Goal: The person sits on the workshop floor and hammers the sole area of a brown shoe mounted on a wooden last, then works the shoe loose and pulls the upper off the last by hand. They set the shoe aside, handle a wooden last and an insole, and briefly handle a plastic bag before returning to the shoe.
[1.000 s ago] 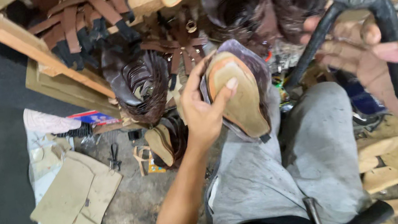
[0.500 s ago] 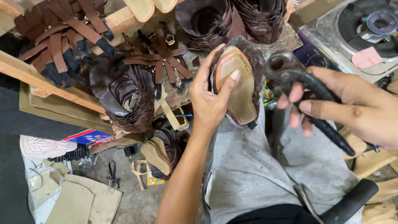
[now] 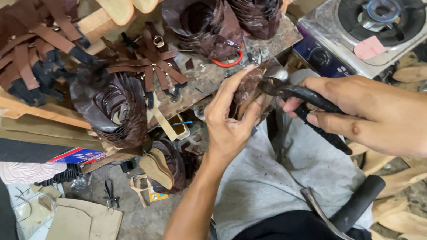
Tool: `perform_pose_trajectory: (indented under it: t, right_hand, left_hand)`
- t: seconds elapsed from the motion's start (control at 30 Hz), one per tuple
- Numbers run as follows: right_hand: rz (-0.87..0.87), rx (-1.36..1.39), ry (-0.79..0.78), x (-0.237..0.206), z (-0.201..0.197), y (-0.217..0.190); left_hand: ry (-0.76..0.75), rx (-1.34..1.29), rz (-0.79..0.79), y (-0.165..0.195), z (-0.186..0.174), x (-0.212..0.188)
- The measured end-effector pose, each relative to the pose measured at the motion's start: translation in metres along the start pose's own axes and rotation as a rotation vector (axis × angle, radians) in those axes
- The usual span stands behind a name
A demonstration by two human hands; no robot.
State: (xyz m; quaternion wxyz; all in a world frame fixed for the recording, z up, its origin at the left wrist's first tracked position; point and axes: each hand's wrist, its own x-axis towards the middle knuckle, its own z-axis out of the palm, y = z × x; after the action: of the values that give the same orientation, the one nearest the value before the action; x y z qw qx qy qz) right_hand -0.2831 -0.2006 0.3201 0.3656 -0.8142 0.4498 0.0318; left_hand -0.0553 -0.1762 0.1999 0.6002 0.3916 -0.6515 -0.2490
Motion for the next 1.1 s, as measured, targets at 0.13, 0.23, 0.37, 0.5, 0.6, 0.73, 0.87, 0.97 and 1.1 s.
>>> perform_pose_trajectory:
  t: [0.13, 0.23, 0.37, 0.5, 0.6, 0.73, 0.87, 0.97, 1.1]
  right_hand:
    - [0.235, -0.035, -0.067, -0.007, -0.009, -0.029]
    - [0.356, -0.136, -0.132, -0.009, -0.013, -0.038]
    - [0.486, -0.099, -0.137, -0.01, -0.009, -0.028]
    - [0.249, -0.052, 0.107, -0.002, 0.013, -0.015]
    - [-0.165, 0.074, 0.494, 0.017, 0.041, -0.014]
    - [-0.426, 0.145, 0.787, 0.05, 0.073, -0.012]
    - [-0.172, 0.118, 0.602, 0.044, 0.081, 0.002]
    - [-0.124, 0.108, 0.589, 0.043, 0.082, 0.012]
    - [-0.145, 0.145, 0.595, 0.046, 0.089, 0.017]
  left_hand:
    - [-0.019, 0.017, 0.04, 0.005, 0.006, 0.0]
    - [-0.036, 0.015, 0.054, 0.006, 0.01, 0.002]
    - [-0.04, 0.03, 0.069, 0.005, 0.013, 0.006]
    - [-0.025, -0.007, 0.02, 0.0, 0.014, 0.011]
    - [0.01, -0.044, -0.051, -0.004, 0.013, 0.013]
    - [0.06, -0.048, -0.073, -0.012, 0.01, 0.015]
    - [0.074, -0.034, -0.072, -0.019, 0.01, 0.018]
    - [0.035, 0.005, -0.065, -0.017, 0.01, 0.022]
    - [-0.102, -0.005, -0.113, 0.002, -0.002, 0.026]
